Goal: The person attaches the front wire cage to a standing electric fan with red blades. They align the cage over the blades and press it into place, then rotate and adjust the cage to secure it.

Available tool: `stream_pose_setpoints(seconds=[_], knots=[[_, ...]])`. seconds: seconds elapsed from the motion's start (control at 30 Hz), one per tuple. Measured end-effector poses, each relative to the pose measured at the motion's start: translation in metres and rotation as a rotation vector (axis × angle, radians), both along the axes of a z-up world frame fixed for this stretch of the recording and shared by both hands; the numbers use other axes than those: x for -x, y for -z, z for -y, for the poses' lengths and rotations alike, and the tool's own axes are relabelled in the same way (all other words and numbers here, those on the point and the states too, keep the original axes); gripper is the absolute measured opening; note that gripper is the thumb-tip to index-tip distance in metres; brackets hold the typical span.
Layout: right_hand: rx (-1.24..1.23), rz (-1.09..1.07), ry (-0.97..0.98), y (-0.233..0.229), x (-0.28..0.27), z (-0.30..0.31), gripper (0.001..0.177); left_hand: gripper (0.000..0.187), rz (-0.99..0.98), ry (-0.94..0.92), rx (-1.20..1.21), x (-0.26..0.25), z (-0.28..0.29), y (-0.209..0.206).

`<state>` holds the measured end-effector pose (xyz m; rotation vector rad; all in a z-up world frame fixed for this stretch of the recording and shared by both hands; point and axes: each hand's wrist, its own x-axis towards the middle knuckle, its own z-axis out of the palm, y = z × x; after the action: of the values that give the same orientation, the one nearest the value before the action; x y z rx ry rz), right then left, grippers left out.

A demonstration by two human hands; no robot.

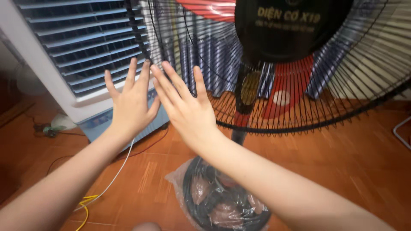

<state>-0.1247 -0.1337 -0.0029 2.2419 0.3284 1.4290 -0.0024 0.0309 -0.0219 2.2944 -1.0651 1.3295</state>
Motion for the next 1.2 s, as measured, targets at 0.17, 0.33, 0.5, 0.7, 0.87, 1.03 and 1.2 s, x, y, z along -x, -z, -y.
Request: stream_pose_setpoints(seconds=[0.17,0.33,0.5,0.7,0.87,1.03,1.2], knots=[[0.038,0.033,0.047,0.014,-0.004,0.0,0.053,0.072,0.146,-0.051,-0.166,0.0,-0.019,-0.003],[0.124,0.024,0.071,0.027,0.005,-0.001,0.049,0.079,0.336,-0.239,-0.356,0.003,-0.032,-0.006],[0.068,-0.138,-0.287,0.03,0.014,-0.015,0.041,0.079,0.221,-0.049,-0.252,0.002,-0.029,-0.007],[-1.098,-0.922,-0.042,0.05,-0.014,-0.029,0.057,0.061,0.124,-0.017,-0.099,0.003,-0.016,-0.002],[-0.911,-0.471,-0.181,0.077,-0.05,-0.012,0.08,0.068,0.331,-0.16,-0.3,0.013,-0.013,-0.007],[-1.708,-0.497,-0.648,0.087,-0.068,-0.016,0.065,0.071,0.324,-0.167,-0.35,0.01,-0.024,-0.009],[-2.649,-0.507,-1.342,0.086,-0.075,0.006,0.043,0.059,-0.14,0.08,-0.032,-0.01,-0.017,0.0]])
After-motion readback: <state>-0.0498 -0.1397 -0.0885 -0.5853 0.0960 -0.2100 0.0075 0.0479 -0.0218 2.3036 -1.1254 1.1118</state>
